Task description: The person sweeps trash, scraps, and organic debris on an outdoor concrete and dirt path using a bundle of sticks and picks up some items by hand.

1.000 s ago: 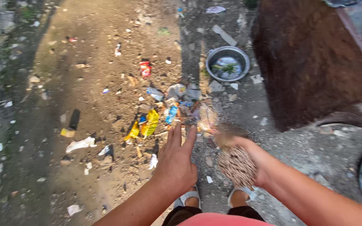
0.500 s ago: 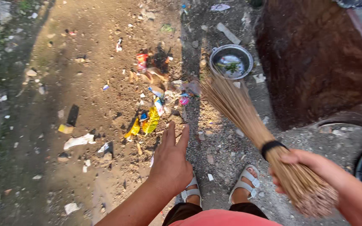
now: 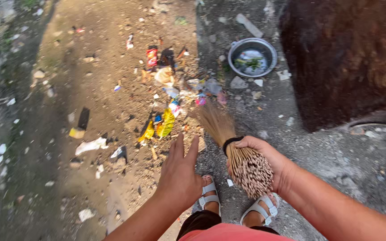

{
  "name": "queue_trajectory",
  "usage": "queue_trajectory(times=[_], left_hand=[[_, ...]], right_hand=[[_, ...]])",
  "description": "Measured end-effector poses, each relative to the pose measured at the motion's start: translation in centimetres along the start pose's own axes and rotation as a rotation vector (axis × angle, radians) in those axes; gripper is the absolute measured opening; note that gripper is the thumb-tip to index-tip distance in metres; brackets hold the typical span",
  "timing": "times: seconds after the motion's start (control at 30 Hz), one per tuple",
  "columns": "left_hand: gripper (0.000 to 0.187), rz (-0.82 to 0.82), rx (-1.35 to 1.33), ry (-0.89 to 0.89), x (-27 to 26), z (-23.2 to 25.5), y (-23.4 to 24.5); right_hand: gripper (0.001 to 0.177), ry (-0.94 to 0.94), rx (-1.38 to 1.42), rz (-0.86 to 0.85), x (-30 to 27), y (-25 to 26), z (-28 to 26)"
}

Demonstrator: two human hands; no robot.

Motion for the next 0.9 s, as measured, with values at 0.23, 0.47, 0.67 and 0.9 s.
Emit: queue_trajectory(times=[0.23,0.47,0.67,0.9], left_hand=[[0.097,0.11,0.021,-0.167,3.0,2.7,0.0],[0.093,0.075,0.034,-0.096,2.3,1.8,1.3],[0.097,0.026,0.019,-0.118,2.9,1.6,0.0],[0.089,0.001,0.061,-0.196,4.9,2.3,-0.8]], right_hand=[[0.043,0.097,0.011,0.339,-7.8,7.5,0.7],[0.038,0.044,-0.137,0.444,-1.6,10.3,-6.6],[0.041,0.114,0.045,-0.07,-0.6,5.8,-6.1],[0.033,0.082,0.228,0.389,-5.1,3.7,4.1]])
Point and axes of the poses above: each hand's wrist, its own x-axis towards the middle knuckle, its own y-axis out of the back of the hand, z = x × y, the point moved 5 cm from there along x, towards the middle knuckle, and after that the axes turned 14 degrees about -y, right-handed, at the moved point
